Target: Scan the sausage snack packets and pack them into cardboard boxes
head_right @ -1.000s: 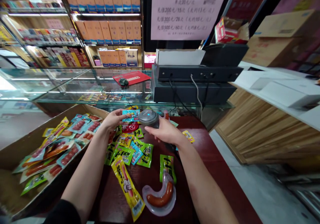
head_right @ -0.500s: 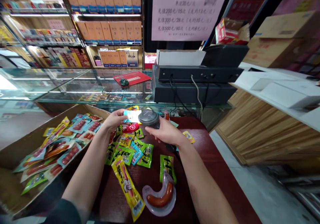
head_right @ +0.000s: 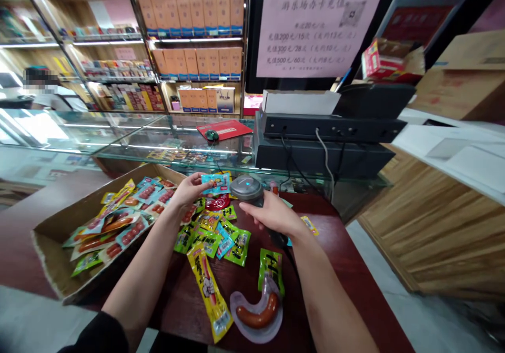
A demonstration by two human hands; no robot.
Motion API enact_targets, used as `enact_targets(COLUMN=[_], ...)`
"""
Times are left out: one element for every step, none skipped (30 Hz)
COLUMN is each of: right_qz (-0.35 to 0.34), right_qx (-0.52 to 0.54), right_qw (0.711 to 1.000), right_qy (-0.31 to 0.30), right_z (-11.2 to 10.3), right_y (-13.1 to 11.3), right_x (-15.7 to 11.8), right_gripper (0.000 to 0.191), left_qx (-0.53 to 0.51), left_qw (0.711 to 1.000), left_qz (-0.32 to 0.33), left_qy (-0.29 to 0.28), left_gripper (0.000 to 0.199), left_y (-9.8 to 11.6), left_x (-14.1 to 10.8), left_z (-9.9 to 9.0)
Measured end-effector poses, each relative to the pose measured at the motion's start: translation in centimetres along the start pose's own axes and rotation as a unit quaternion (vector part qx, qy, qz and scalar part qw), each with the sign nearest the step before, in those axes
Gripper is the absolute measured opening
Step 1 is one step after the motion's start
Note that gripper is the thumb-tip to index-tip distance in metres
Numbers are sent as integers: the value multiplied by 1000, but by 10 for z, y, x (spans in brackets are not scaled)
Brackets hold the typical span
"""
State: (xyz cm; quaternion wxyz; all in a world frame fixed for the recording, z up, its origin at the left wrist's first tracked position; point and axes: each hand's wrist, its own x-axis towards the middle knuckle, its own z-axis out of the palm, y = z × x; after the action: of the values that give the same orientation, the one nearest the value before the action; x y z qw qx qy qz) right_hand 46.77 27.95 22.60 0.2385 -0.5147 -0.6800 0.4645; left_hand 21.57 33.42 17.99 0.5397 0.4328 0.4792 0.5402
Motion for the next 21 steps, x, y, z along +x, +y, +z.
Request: enact_targets(right_qz=[-8,-16,-22,-27,-32,-36,-42,-46,-50,-53,-55,-56,-57,-56,-55,-55,-55,-55,-56,-55,-55], right_qx=[-1,-3,-6,-9,-13,-16,-17,-19,-19,-18,-16,-14,-12,-11,-11,-11,-12,-13,-14,-14,-14], right_qw=[1000,1000,1000,1000,999,999,999,999,998,998,998,998,998,998,998,998,998,998,998,998,998], right_qy=[-2,-3,-3,-4,-7,-10,-13,-15,-15,-15,-15,-14,-13,-13,-14,-15,-15,-14,-12,-11,-10], right_z=[0,0,0,0,0,0,0,0,1,1,2,2,3,4,4,5,5,6,5,5,4], right_y=[-1,-2,-2,-3,-4,-5,-5,-6,-6,-6,-6,-6,-6,-5,-4,-4,-3,-3,-2,-2,-2], right_x=[-1,-2,-3,-4,-5,-5,-6,-6,-6,-6,-6,-5,-5,-4,-4,-3,-3,-3,-2,-2,-2], right_gripper=[37,38,39,40,41,42,43,43,43,43,43,43,43,43,43,44,44,44,44,45,45], left_qx=[-4,-6,-5,-1,5,11,14,16,17,18,20,24,28,33,40,47,54,60,65,68,71], left_qw=[1000,1000,999,998,996,995,992,990,987,983,980,977,975,974,973,973,973,973,972,972,972], left_qz=[9,18,28,37,46,53,58,61,61,60,56,53,50,49,47,47,49,53,59,67,76], left_qy=[11,25,39,55,72,89,108,129,150,171,189,204,215,221,223,222,220,219,217,215,210], left_gripper=[49,49,49,49,49,49,50,51,52,54,55,57,58,59,59,59,59,59,58,57,57], left_y=[4,10,15,21,28,34,40,46,51,56,60,63,65,67,69,70,71,72,72,72,72], left_x=[-6,-14,-21,-29,-38,-47,-57,-66,-75,-84,-93,-100,-106,-111,-115,-117,-118,-117,-116,-113,-109], left_z=[-6,-15,-25,-36,-49,-63,-76,-90,-103,-115,-125,-134,-141,-145,-148,-148,-146,-143,-138,-131,-123])
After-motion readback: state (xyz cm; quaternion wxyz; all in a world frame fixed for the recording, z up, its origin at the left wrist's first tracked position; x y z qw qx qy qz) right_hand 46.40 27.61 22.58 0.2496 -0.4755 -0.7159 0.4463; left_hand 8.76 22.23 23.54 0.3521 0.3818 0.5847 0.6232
